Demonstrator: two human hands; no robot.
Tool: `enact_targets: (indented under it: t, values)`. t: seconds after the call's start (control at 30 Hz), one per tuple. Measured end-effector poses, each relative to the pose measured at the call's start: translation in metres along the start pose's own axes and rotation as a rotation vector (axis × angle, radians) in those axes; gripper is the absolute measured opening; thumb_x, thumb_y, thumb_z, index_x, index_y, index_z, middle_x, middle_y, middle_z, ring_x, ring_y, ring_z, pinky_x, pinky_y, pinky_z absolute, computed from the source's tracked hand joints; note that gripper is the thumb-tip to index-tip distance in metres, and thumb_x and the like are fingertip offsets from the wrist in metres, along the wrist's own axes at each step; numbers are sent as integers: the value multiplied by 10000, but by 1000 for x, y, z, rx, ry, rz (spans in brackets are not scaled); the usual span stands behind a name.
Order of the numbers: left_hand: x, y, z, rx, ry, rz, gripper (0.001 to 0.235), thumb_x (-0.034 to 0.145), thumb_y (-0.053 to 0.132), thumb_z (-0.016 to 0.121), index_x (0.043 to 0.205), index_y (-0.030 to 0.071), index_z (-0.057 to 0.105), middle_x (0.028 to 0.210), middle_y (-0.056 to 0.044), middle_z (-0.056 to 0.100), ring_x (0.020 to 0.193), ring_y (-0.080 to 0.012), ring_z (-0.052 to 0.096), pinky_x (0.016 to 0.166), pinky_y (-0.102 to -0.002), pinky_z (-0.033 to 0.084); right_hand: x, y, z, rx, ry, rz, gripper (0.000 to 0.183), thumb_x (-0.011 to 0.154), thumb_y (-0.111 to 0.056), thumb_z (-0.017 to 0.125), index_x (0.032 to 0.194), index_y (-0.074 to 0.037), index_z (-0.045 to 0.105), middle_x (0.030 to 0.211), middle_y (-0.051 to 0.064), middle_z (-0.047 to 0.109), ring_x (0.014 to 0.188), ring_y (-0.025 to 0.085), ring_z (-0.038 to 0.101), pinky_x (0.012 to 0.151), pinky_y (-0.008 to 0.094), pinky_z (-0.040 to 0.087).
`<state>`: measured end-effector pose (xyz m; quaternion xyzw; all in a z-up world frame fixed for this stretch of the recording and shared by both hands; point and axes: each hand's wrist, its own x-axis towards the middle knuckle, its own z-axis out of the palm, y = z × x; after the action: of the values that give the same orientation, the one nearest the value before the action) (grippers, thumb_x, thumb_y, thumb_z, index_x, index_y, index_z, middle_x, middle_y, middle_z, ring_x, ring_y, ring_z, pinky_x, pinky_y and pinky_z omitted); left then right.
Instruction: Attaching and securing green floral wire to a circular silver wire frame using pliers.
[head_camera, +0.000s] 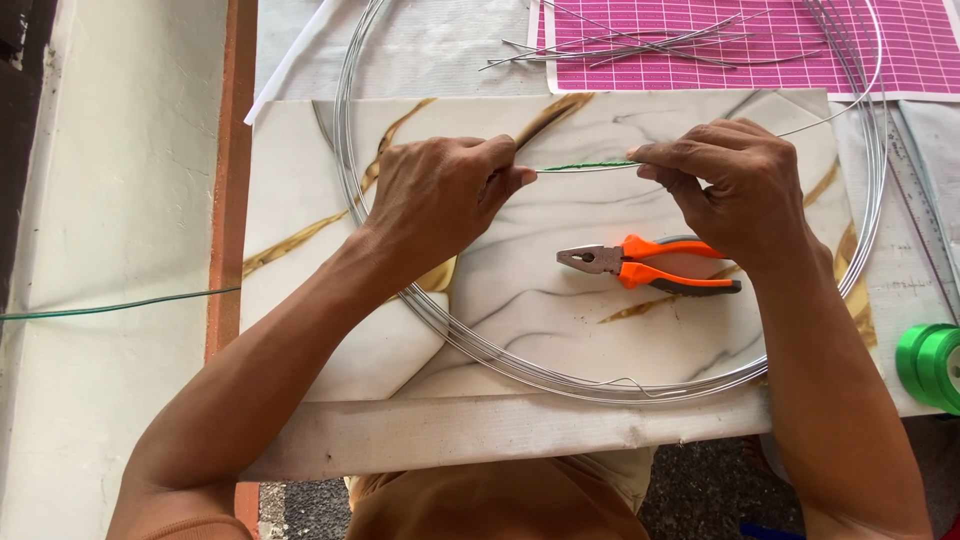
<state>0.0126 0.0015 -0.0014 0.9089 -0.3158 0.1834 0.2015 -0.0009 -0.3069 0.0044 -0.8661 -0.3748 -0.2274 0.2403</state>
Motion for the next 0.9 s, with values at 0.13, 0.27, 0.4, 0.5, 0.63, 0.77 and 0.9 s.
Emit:
enact_targets:
  t: [0.13, 0.27, 0.4, 0.5, 0.63, 0.77, 0.9]
  values:
    - [3, 7, -6, -149, -84, -86, 357, 1066, 383, 594, 807, 141, 553, 607, 6, 619, 488, -266, 546, 408, -425, 344, -1, 2, 3, -60, 12, -45, 129, 1086, 5, 790, 1189, -70, 811, 810, 40, 699, 753, 225, 647, 821, 398, 512]
    - [4, 14, -10, -275, -139, -168, 154, 1016, 305, 661, 957, 165, 632, 684, 32, 698, 577, -240, 630, 471, -430, 434, -2, -1, 5, -95, 57, -103, 186, 1078, 88, 805, 1177, -69, 808, 912, 45, 769, 789, 228, 675, 787, 382, 489]
    - [5, 20, -13, -210, -141, -180, 199, 1042, 340, 593, 948, 165, 586, 725, 8, 692, 578, -311, 598, 455, -467, 405, -2, -1, 8, -142, 89, -122, 135, 1079, 42, 848, 1160, -59, 813, 891, 69, 756, 744, 228, 614, 766, 363, 445]
    - [1, 20, -7, -130, -70, -85, 216, 1060, 332, 568, 943, 153, 535, 693, 12, 656, 543, -294, 598, 425, -451, 383, 2, -5, 7, -177, 92, -158, 105, 1099, 33, 804, 1126, -68, 813, 906, 53, 768, 742, 224, 617, 758, 359, 440]
    - [0, 27, -4, -184, -22, -9, 135, 1058, 262, 560, 981, 154, 533, 746, 7, 643, 520, -278, 570, 396, -437, 379, 4, -11, 10, -176, 103, -184, 99, 1092, 41, 794, 1100, -57, 806, 942, 45, 780, 776, 219, 660, 747, 352, 441]
    - [0, 27, 0, -213, 25, 15, 261, 1065, 285, 611, 882, 146, 487, 685, 11, 574, 487, -245, 477, 387, -407, 341, 7, -16, 10, -157, 101, -209, 161, 1093, 78, 745, 1173, -53, 793, 951, 63, 785, 752, 209, 623, 731, 340, 414]
    - [0, 26, -1, -201, -17, -38, 345, 1063, 298, 630, 808, 157, 443, 615, 14, 524, 471, -245, 407, 402, -408, 293, 6, -17, 13, -140, 97, -191, 161, 1069, 91, 774, 1142, -50, 795, 955, 66, 786, 805, 220, 681, 750, 342, 442]
